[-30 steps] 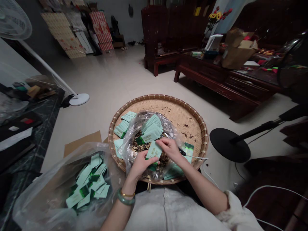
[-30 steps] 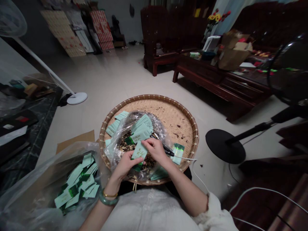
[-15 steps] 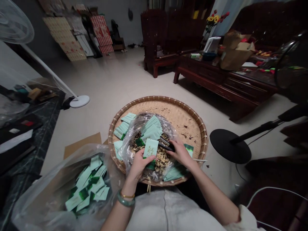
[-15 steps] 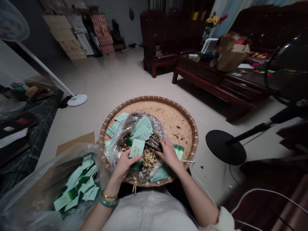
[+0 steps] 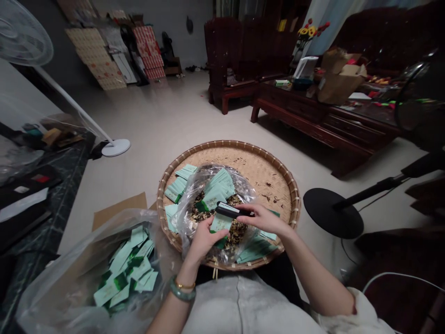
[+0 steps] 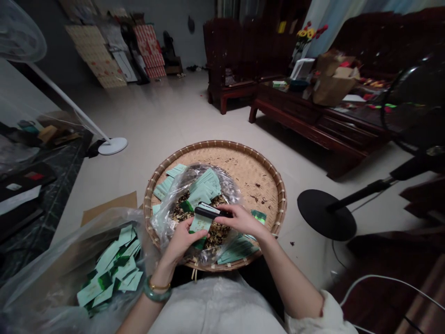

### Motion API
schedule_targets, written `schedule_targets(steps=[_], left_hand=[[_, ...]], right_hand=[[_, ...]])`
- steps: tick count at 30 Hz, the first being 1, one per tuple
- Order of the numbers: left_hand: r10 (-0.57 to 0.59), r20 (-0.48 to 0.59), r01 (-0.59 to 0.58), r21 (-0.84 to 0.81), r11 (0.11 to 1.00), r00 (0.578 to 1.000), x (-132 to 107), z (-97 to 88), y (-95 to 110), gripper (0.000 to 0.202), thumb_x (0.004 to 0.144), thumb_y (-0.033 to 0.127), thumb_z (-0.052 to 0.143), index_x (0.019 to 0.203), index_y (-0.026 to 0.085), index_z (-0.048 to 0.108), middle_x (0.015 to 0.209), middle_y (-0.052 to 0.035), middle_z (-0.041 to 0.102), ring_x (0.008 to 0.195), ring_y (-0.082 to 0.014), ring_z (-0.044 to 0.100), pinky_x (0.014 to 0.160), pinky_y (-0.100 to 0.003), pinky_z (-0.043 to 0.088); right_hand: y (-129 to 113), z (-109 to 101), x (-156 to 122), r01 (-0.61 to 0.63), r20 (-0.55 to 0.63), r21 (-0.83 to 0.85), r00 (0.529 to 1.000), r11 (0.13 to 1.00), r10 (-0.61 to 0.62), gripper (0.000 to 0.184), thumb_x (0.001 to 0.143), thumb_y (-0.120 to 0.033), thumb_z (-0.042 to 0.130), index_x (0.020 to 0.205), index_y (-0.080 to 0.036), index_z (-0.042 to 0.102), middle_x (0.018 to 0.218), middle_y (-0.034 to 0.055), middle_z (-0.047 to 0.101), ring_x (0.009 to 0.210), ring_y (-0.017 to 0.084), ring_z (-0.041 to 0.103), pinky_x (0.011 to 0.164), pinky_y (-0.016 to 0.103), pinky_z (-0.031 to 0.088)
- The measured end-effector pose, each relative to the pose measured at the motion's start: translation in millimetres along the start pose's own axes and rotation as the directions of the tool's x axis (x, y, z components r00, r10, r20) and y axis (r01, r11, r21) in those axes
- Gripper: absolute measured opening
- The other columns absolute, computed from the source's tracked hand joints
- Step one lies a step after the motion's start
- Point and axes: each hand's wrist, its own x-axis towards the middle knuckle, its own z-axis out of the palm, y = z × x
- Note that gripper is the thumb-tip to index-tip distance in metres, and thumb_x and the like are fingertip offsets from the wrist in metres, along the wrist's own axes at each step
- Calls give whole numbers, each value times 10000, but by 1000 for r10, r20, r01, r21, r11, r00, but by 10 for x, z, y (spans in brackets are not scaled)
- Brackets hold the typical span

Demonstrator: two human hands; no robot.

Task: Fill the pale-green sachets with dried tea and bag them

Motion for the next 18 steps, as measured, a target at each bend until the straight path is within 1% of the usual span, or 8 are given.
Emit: schedule_targets(steps=[3, 6, 8, 14, 18], left_hand=[[17, -17, -16, 55, 998, 1000, -7, -22, -20, 323, 535, 257, 807, 803, 116, 694, 698, -55, 718, 621, -185, 636, 587, -259, 471], [13, -14, -12, 69, 998, 1000, -4, -51, -47, 326, 551, 258, 800, 827, 112, 706, 720, -62, 721, 626, -181, 628, 586, -254, 466], [7, -11, -6, 68, 998, 1000, 0, -65, -55, 328, 562, 263, 796, 838, 109, 708, 732, -68, 723, 626, -181, 629, 590, -256, 469], [0, -10, 0, 54, 999, 1000, -1, -71, -9, 339, 568, 280, 800, 847, 110, 711, 738, -74, 727, 632, -187, 639, 587, -258, 479], [-49, 16, 49, -8, 999, 999, -18, -68, 11, 371, 559, 309, 811, 852, 109, 701, 723, -70, 719, 619, -188, 651, 580, -262, 491]], right_hand=[[-57, 75, 73, 30, 4, -23, 1000, 999, -30, 360, 788, -403, 639, 1068, -182, 689, 1056, 51, 706, 945, 241, 624, 820, 332, 467], [-65, 117, 115, 45, -10, -66, 999, 997, -45, 301, 811, -372, 606, 1015, -173, 703, 936, 36, 725, 834, 217, 627, 722, 297, 457], [-62, 129, 124, 63, -16, -96, 998, 993, -65, 280, 824, -361, 584, 990, -172, 707, 883, 29, 723, 786, 202, 620, 686, 281, 443], [-59, 143, 113, 84, -50, -118, 995, 989, -91, 292, 835, -370, 562, 1003, -176, 702, 861, 26, 722, 742, 190, 610, 654, 269, 429], [-40, 153, 123, 76, -52, -103, 995, 992, -81, 306, 835, -385, 558, 1003, -176, 704, 883, 33, 722, 772, 203, 616, 682, 282, 442]])
